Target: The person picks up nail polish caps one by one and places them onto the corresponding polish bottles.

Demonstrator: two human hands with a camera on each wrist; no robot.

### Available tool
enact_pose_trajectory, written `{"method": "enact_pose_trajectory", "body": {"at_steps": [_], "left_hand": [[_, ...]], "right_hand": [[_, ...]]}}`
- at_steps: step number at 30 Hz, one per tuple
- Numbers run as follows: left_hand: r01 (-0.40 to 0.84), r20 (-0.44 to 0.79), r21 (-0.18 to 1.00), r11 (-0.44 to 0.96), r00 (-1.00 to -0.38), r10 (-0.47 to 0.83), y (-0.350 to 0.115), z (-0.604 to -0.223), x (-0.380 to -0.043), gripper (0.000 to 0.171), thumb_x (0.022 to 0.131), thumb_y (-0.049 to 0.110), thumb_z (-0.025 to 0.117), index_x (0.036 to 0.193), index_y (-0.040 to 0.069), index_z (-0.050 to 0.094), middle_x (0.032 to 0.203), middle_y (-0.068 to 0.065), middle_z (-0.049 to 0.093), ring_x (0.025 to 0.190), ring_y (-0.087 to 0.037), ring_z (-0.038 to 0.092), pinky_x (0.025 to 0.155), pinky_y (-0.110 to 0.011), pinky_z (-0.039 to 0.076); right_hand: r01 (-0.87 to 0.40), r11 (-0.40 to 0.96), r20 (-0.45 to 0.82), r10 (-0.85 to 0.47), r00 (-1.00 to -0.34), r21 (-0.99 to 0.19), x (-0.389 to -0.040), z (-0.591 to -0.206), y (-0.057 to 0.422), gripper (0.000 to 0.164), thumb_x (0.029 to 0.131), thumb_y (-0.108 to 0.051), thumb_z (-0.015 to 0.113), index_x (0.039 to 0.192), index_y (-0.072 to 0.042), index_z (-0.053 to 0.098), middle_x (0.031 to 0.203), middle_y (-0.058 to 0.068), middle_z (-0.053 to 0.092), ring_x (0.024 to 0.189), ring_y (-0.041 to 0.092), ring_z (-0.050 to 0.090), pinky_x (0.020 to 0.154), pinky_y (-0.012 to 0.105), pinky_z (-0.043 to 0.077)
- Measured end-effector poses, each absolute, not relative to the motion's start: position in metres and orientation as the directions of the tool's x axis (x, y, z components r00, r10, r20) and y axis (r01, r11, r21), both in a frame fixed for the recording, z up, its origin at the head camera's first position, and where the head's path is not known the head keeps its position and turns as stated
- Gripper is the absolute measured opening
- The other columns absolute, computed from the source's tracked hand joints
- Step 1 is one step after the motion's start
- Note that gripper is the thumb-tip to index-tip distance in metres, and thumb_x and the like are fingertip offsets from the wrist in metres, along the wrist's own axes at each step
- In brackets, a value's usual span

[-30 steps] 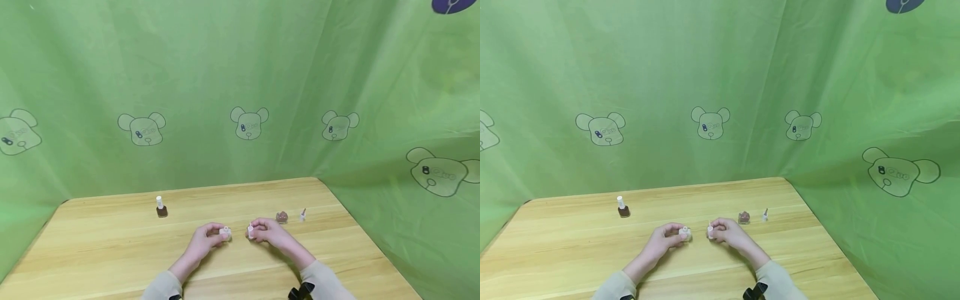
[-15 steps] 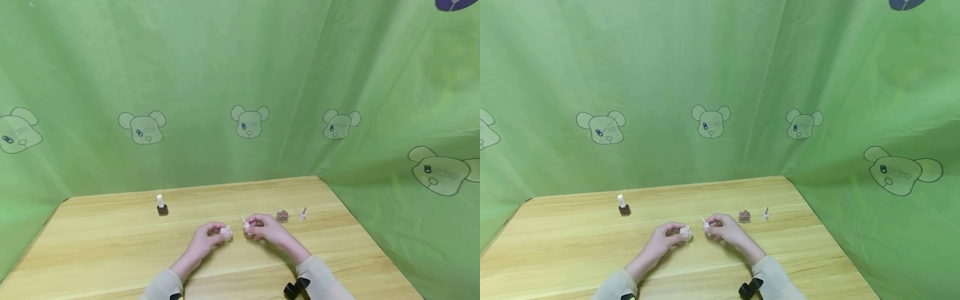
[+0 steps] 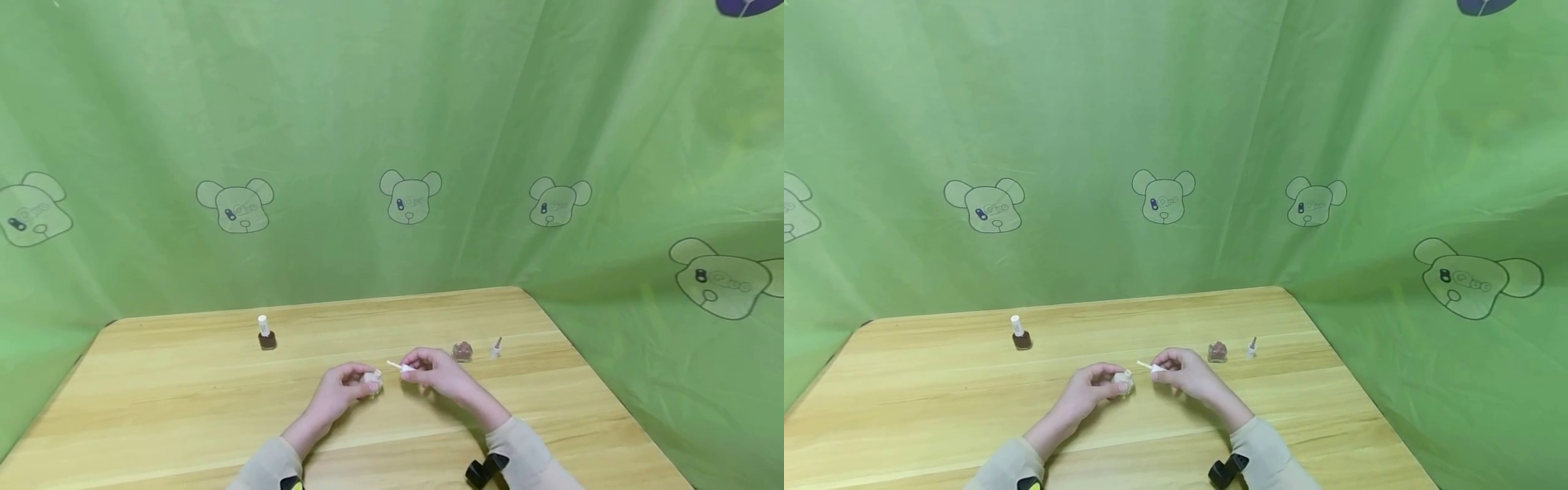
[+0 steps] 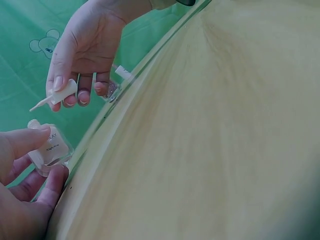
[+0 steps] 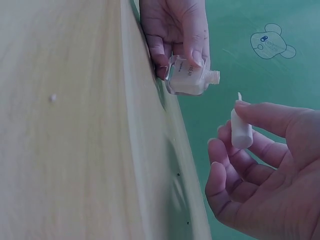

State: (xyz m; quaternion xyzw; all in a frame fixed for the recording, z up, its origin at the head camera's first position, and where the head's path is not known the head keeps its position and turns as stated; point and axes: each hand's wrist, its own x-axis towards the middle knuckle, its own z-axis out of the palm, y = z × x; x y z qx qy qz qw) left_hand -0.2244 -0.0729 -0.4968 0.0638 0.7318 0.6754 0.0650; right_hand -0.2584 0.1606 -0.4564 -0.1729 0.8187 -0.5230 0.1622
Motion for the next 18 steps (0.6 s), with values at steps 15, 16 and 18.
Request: {"method": "enact_pose_trajectory", "body": {"at_steps": [15, 16, 18], "left_hand": [[0.03, 0.009, 0.993, 0.114, -0.984, 0.18, -0.0716, -0.499, -0.2235, 0.039, 0.078, 0.012, 0.079, 0.113, -0.001, 0.067, 0.104, -0.015, 0.071, 0.082, -0.01, 0.059, 0.073, -0.019, 0.051], [0.033, 0.011, 0.993, 0.114, -0.983, 0.183, -0.0717, -0.4991, -0.2235, 0.039, 0.078, 0.012, 0.079, 0.113, -0.001, 0.067, 0.103, -0.015, 0.071, 0.082, -0.01, 0.059, 0.073, -0.019, 0.051], [0.028, 0.007, 0.993, 0.113, -0.983, 0.185, -0.0719, -0.4991, -0.2234, 0.039, 0.078, 0.012, 0.079, 0.113, 0.0, 0.068, 0.102, -0.013, 0.071, 0.082, -0.01, 0.059, 0.072, -0.019, 0.051]], "right_hand": [[-0.209, 0.454, -0.019, -0.447, -0.894, -0.866, -0.2536, -0.4515, 0.1562, 0.027, 0.083, -0.021, 0.074, 0.103, -0.006, 0.068, 0.089, 0.006, 0.063, 0.077, 0.016, 0.052, 0.063, 0.024, 0.048], [-0.213, 0.456, -0.015, -0.447, -0.895, -0.864, -0.2533, -0.4513, 0.1558, 0.026, 0.083, -0.021, 0.074, 0.103, -0.006, 0.068, 0.089, 0.006, 0.063, 0.078, 0.016, 0.053, 0.063, 0.024, 0.048], [-0.217, 0.464, -0.013, -0.443, -0.897, -0.859, -0.2527, -0.4512, 0.1551, 0.025, 0.083, -0.021, 0.075, 0.102, -0.007, 0.068, 0.089, 0.006, 0.064, 0.078, 0.016, 0.053, 0.062, 0.024, 0.049]]}}
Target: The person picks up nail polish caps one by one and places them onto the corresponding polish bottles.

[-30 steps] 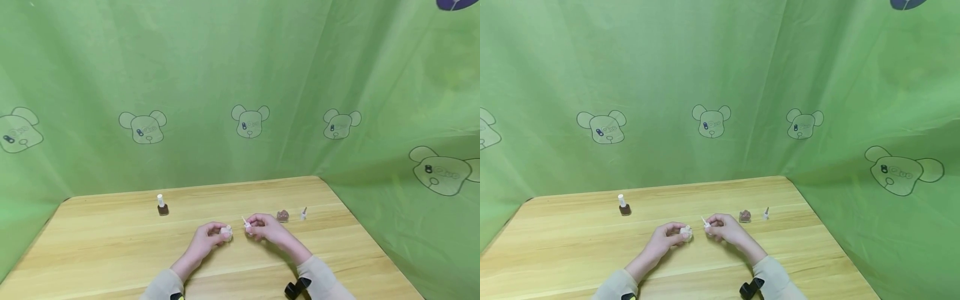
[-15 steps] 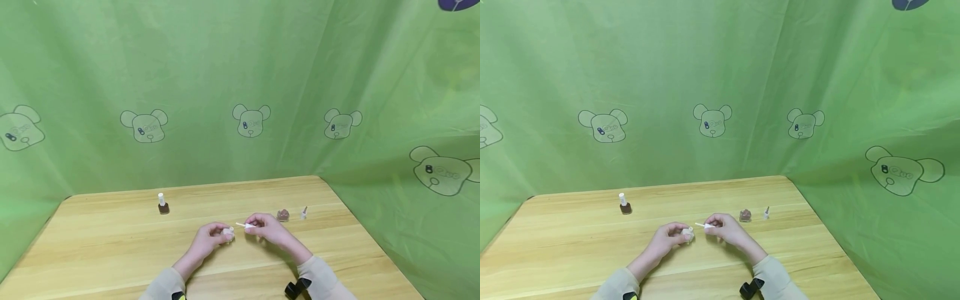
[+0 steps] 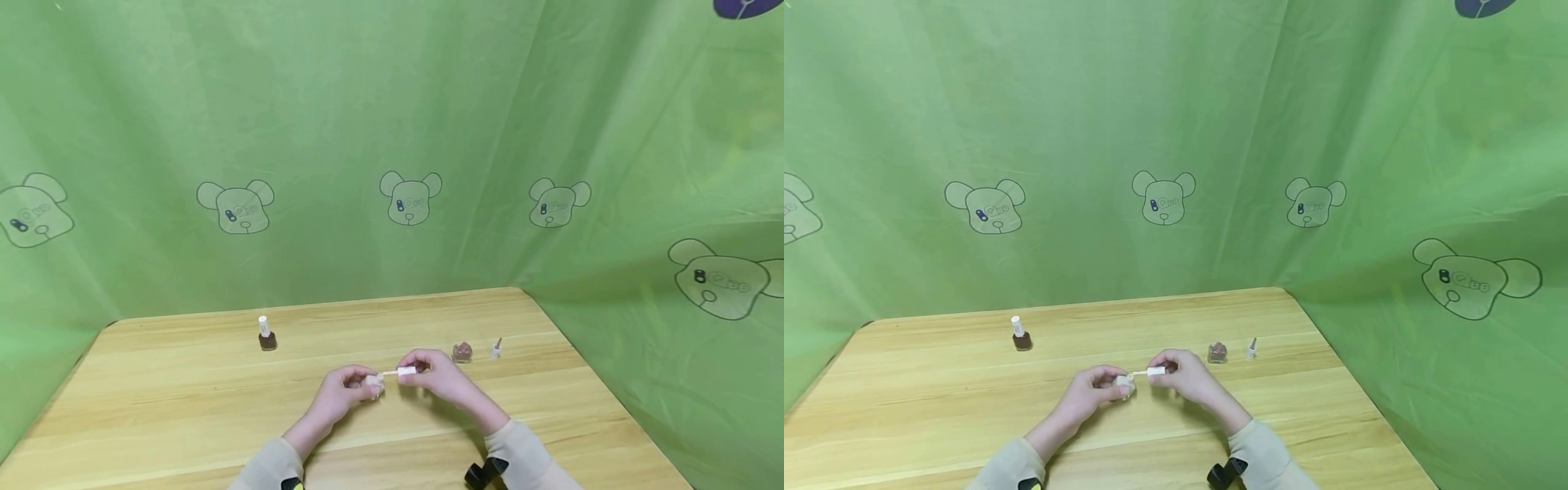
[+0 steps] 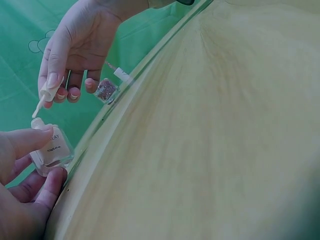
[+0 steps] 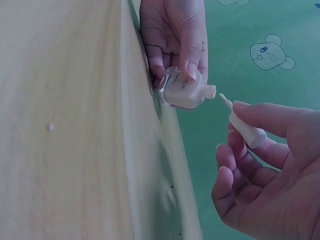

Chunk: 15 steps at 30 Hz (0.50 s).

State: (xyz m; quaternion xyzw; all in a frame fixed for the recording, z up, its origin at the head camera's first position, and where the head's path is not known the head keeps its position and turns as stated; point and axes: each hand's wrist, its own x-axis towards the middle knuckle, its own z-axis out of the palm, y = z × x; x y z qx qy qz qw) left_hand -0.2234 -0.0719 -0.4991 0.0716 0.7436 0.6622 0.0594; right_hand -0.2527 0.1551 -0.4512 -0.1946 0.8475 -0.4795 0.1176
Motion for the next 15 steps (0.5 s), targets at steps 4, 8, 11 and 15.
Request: {"method": "enact_pose_trajectory", "body": {"at_steps": [4, 8, 11, 15], "left_hand": [[0.02, -0.001, 0.994, 0.11, -0.982, 0.187, -0.072, -0.4988, -0.2233, 0.038, 0.078, 0.012, 0.08, 0.113, 0.001, 0.068, 0.101, -0.012, 0.071, 0.081, -0.011, 0.058, 0.07, -0.019, 0.05], [0.017, -0.004, 0.993, 0.117, -0.983, 0.182, -0.0714, -0.5007, -0.2242, 0.037, 0.078, 0.011, 0.079, 0.113, 0.002, 0.068, 0.1, -0.012, 0.071, 0.079, -0.011, 0.057, 0.068, -0.019, 0.049], [0.016, -0.007, 0.992, 0.123, -0.984, 0.177, -0.0707, -0.5031, -0.2257, 0.036, 0.079, 0.01, 0.078, 0.113, 0.002, 0.068, 0.1, -0.013, 0.071, 0.078, -0.011, 0.056, 0.067, -0.019, 0.048], [0.027, 0.002, 0.99, 0.137, -0.984, 0.178, -0.0699, -0.5034, -0.2255, 0.035, 0.08, 0.008, 0.077, 0.112, -0.001, 0.068, 0.098, -0.014, 0.071, 0.077, -0.011, 0.055, 0.065, -0.019, 0.047]], "right_hand": [[-0.232, 0.487, -0.004, -0.437, -0.9, -0.842, -0.2518, -0.4507, 0.1537, 0.022, 0.082, -0.02, 0.075, 0.1, -0.009, 0.069, 0.089, 0.005, 0.064, 0.078, 0.016, 0.053, 0.063, 0.023, 0.049], [-0.254, 0.49, 0.013, -0.442, -0.897, -0.834, -0.2507, -0.4488, 0.1525, 0.023, 0.082, -0.019, 0.075, 0.101, -0.007, 0.069, 0.09, 0.006, 0.065, 0.08, 0.015, 0.053, 0.068, 0.022, 0.047], [-0.27, 0.487, 0.026, -0.449, -0.893, -0.83, -0.2497, -0.447, 0.152, 0.024, 0.082, -0.018, 0.075, 0.101, -0.005, 0.069, 0.09, 0.007, 0.066, 0.081, 0.016, 0.053, 0.07, 0.022, 0.046], [-0.282, 0.49, 0.033, -0.456, -0.89, -0.825, -0.2492, -0.4464, 0.1515, 0.023, 0.082, -0.018, 0.075, 0.1, -0.006, 0.07, 0.09, 0.007, 0.066, 0.081, 0.015, 0.053, 0.07, 0.022, 0.046]]}}
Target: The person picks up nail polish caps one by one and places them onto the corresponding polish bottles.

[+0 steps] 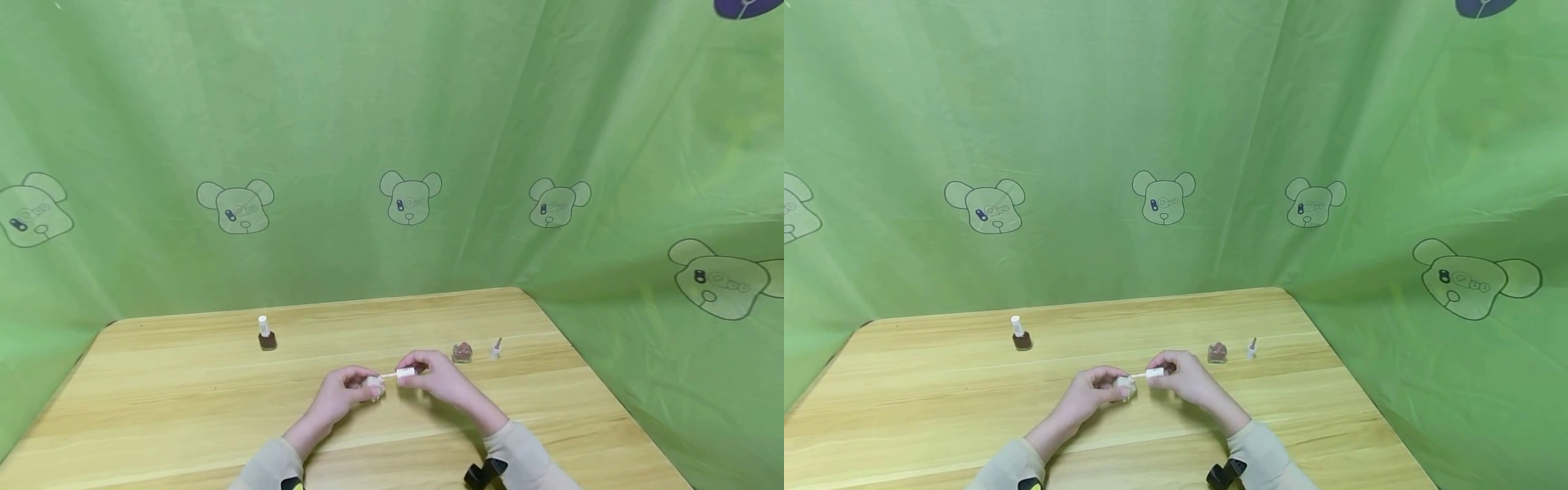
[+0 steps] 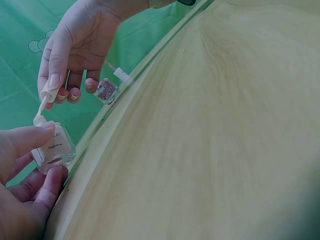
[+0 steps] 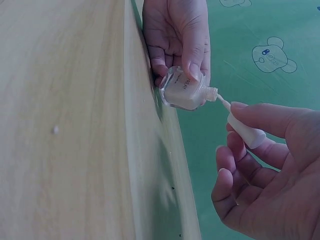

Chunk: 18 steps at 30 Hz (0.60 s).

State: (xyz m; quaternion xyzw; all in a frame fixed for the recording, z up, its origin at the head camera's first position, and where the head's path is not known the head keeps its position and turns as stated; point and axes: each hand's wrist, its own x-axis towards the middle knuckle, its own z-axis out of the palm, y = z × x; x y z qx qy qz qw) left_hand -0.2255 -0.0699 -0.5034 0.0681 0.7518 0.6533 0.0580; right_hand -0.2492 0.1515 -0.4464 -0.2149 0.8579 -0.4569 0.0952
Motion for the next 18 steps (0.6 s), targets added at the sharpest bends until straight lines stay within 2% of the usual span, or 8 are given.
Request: {"method": "enact_pose_trajectory", "body": {"at_steps": [11, 18], "left_hand": [[0.023, -0.003, 0.99, 0.137, -0.983, 0.184, -0.0695, -0.5011, -0.2248, 0.034, 0.079, 0.01, 0.079, 0.11, 0.001, 0.07, 0.094, -0.012, 0.07, 0.076, -0.011, 0.054, 0.064, -0.018, 0.047], [0.026, -0.004, 0.986, 0.162, -0.983, 0.182, -0.0699, -0.5024, -0.2256, 0.033, 0.078, 0.013, 0.08, 0.108, 0.004, 0.071, 0.087, -0.009, 0.067, 0.074, -0.012, 0.05, 0.062, -0.018, 0.044]], "right_hand": [[-0.303, 0.515, 0.046, -0.453, -0.89, -0.802, -0.25, -0.4493, 0.1508, 0.02, 0.082, -0.019, 0.075, 0.099, -0.008, 0.071, 0.09, 0.004, 0.068, 0.083, 0.014, 0.056, 0.075, 0.024, 0.047], [-0.309, 0.522, 0.046, -0.457, -0.888, -0.795, -0.2485, -0.4505, 0.1501, 0.019, 0.082, -0.02, 0.075, 0.098, -0.011, 0.071, 0.094, 0.002, 0.069, 0.087, 0.014, 0.057, 0.082, 0.03, 0.047]]}}
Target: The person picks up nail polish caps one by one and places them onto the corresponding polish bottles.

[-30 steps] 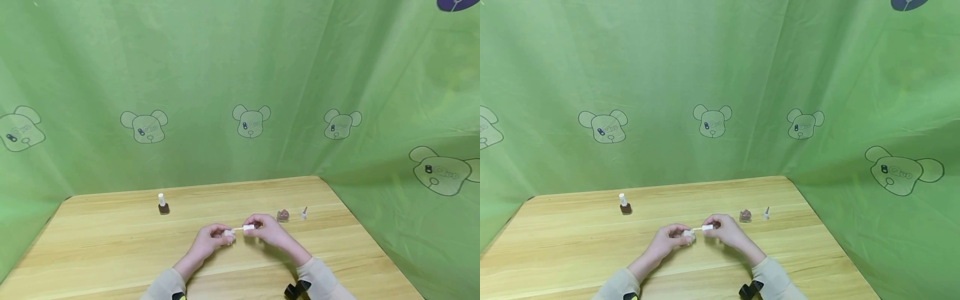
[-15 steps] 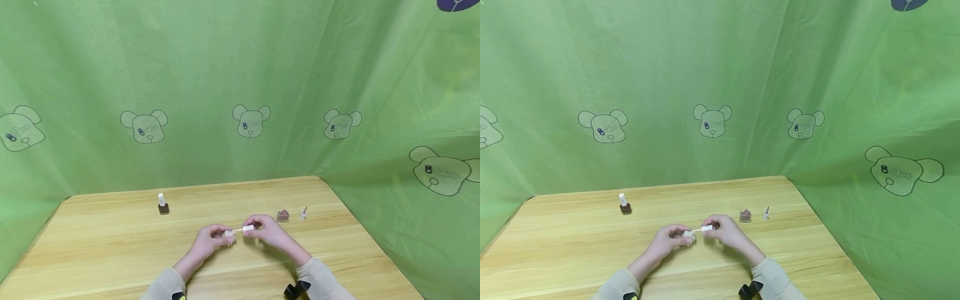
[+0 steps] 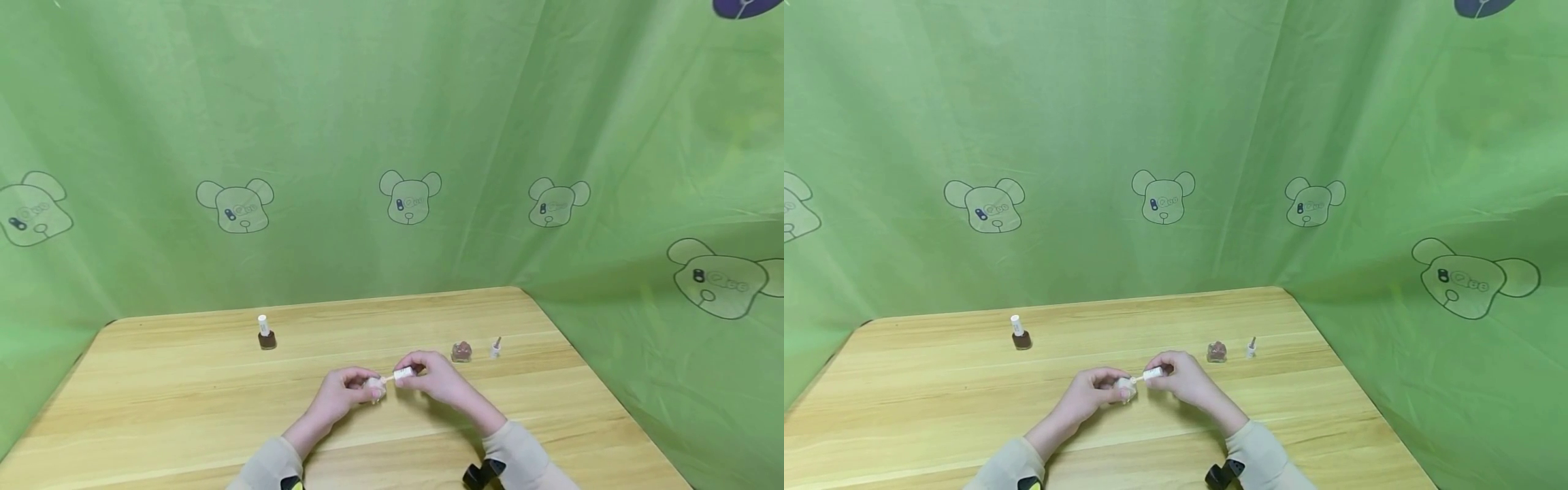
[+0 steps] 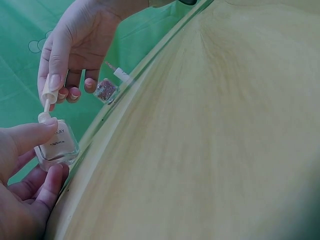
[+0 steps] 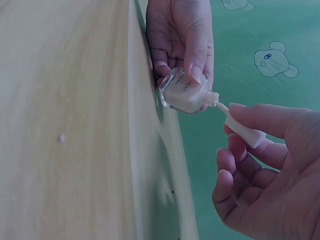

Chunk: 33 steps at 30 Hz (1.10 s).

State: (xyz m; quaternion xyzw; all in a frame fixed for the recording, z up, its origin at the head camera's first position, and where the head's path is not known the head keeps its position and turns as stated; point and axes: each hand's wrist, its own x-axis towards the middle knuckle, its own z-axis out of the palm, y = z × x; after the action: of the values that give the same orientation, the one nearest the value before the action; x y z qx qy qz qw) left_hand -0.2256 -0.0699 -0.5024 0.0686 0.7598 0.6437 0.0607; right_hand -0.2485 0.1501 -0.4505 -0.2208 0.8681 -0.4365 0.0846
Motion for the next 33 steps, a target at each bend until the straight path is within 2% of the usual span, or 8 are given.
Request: {"method": "enact_pose_trajectory", "body": {"at_steps": [6, 16, 33], "left_hand": [[0.032, 0.001, 0.987, 0.159, -0.981, 0.195, -0.07, -0.502, -0.226, 0.033, 0.078, 0.012, 0.079, 0.109, 0.003, 0.071, 0.09, -0.009, 0.069, 0.074, -0.01, 0.051, 0.062, -0.018, 0.045], [0.056, 0.021, 0.986, 0.156, -0.975, 0.22, -0.07, -0.5, -0.223, 0.033, 0.078, 0.013, 0.08, 0.108, 0.003, 0.071, 0.095, -0.014, 0.07, 0.073, -0.01, 0.053, 0.062, -0.017, 0.045], [0.073, 0.033, 0.982, 0.173, -0.975, 0.221, -0.069, -0.504, -0.224, 0.033, 0.078, 0.011, 0.08, 0.108, 0.001, 0.072, 0.097, -0.016, 0.071, 0.075, -0.009, 0.053, 0.063, -0.016, 0.046]], "right_hand": [[-0.303, 0.525, 0.042, -0.452, -0.891, -0.795, -0.246, -0.449, 0.147, 0.018, 0.083, -0.02, 0.075, 0.098, -0.013, 0.071, 0.096, 0.0, 0.069, 0.09, 0.015, 0.058, 0.084, 0.033, 0.048], [-0.324, 0.53, 0.053, -0.463, -0.885, -0.784, -0.242, -0.453, 0.143, 0.02, 0.084, -0.022, 0.074, 0.101, -0.013, 0.07, 0.098, 0.001, 0.068, 0.09, 0.015, 0.057, 0.077, 0.025, 0.049], [-0.348, 0.532, 0.077, -0.465, -0.882, -0.772, -0.239, -0.462, 0.134, 0.018, 0.083, -0.018, 0.074, 0.099, -0.012, 0.071, 0.099, 0.003, 0.068, 0.087, 0.013, 0.056, 0.076, 0.022, 0.049]]}}
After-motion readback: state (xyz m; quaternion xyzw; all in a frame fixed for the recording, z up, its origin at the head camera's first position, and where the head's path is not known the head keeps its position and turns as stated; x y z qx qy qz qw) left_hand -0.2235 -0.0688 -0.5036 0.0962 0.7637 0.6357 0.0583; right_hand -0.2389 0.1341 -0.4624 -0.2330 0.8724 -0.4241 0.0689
